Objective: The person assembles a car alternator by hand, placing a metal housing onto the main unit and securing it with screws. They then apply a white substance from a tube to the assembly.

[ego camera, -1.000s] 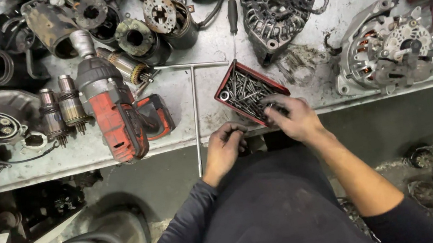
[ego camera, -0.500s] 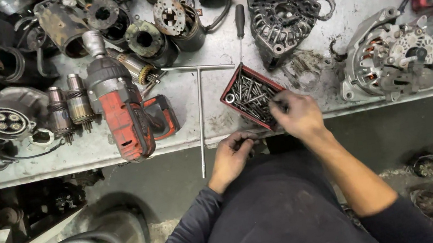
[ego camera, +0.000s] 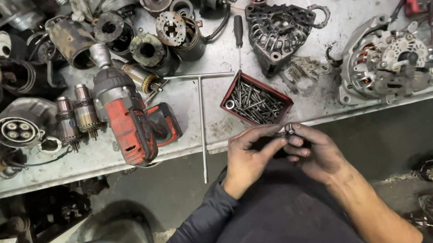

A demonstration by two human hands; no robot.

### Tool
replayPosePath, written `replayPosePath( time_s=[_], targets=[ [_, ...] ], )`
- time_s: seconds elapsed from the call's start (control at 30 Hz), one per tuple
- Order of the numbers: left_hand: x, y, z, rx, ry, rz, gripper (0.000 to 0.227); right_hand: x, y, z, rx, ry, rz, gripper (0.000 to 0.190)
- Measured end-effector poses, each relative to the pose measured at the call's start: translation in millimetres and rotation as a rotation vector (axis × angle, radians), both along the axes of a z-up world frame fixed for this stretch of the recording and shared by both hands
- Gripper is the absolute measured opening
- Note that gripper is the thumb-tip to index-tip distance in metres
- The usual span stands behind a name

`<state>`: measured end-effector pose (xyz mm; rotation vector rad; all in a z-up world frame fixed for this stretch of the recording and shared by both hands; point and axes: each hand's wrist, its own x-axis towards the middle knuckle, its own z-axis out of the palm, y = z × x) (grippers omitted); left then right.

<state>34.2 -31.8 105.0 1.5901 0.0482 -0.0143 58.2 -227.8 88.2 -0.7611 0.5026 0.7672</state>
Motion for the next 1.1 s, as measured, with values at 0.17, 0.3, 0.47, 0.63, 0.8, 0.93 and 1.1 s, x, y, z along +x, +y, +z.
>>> replayPosePath(
  time_s=[0.17,0.3,0.47,0.63,0.8,0.93,1.1],
  targets=[
    [-1,-10,14,-0.010,-0.036,-0.014,0.027,-11,-8,0,-0.006,0.003,-0.033,0.019],
    [-2,-16,10,0.016,-0.079,-0.056,0.017,-19,-15,5,-0.106,-0.124,-0.032,0.020],
    [-3,-10,40,-0.148,0.031,-0.194,0.014,-19,-25,31,-0.188,-0.230,0.055,0.021],
    [-11,-8,61,-0.404,0.127,-0.278,0.015,-31,-36,42,0.108,-0.225,0.055,0.022],
    [-13,-11,75,-0.348,0.113,-0.251,0.017,-33,-35,44,0.333,-0.196,0.026,0.023],
    [-17,-12,74,-0.345,0.116,-0.243,0.021,-35,-36,46,0.238,-0.216,0.027,0.025],
    [-19,-14,92,-0.432,0.173,-0.229,0.044,-39,-43,39,0.153,-0.336,0.043,0.024]
  ],
)
